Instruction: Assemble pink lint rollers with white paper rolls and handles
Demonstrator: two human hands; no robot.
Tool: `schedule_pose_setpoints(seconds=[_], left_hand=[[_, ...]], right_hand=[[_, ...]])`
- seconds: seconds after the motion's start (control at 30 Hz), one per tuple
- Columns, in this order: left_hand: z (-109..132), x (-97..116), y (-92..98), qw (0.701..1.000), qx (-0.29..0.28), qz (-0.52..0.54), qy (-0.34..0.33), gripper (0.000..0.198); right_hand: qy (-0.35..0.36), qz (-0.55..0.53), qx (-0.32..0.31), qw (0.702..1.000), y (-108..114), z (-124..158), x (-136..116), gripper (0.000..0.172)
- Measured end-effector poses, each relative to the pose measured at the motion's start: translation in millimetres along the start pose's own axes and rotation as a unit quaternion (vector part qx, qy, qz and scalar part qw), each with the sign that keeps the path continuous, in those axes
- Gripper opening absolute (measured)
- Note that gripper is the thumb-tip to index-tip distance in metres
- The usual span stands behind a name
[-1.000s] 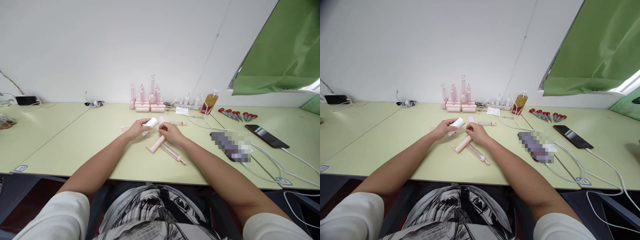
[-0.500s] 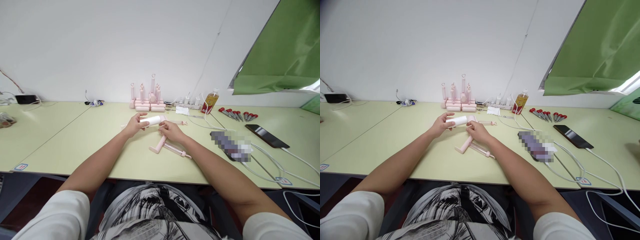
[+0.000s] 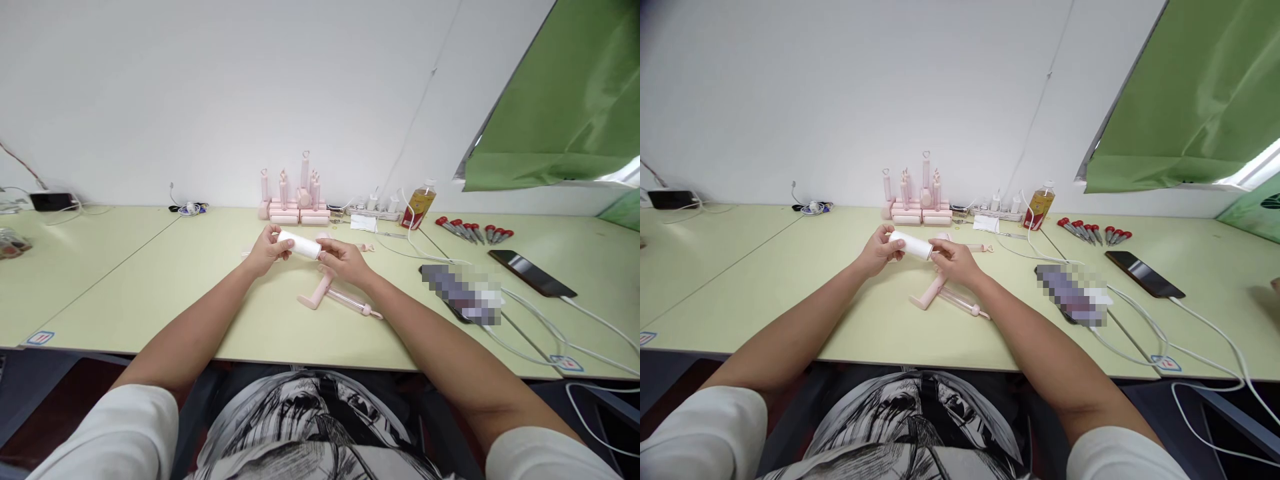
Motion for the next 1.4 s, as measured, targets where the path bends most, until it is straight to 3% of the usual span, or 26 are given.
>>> schedule_pose_setpoints(seconds=[0.2,0.43,0.8,1.1,1.4], left_hand=[[1,3,-4.3,1.0,0.002,0.004,-0.014,0.068],[2,1,-5.6,1.0,-0.007,0.008,-0.014,0.068],[2,2,-8.3,0.999,-0.035,-0.003,-0.03,0.069],[2,-1,-8.5,0.999,0.005,0.005,-0.042,0.074],[0,-4,-5.8,0.997,0.025,0.067,0.001,0.074]], right_hand=[[0.005,0.006,0.006,1.0,1,-2,-1,0.045],[-0.026,-0.067,-0.02,0.997,-2,-3,2,0.048],[-0.015,-0.112,-0.008,0.994,3,-3,-6,0.036],[-0.076,-0.163,0.011,0.984,-1,-2,-9,0.041],[-0.158,-0.251,0.073,0.952,3,-2,-12,0.014]])
Point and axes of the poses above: each hand's wrist, its own z-axis away from the middle knuckle, its own y-axis out of the back of the hand, x = y × z, the point moved 5 cm from there along -z, towards the middle knuckle, and after that the axes turned 11 degrees about z, right-handed, at the moved point
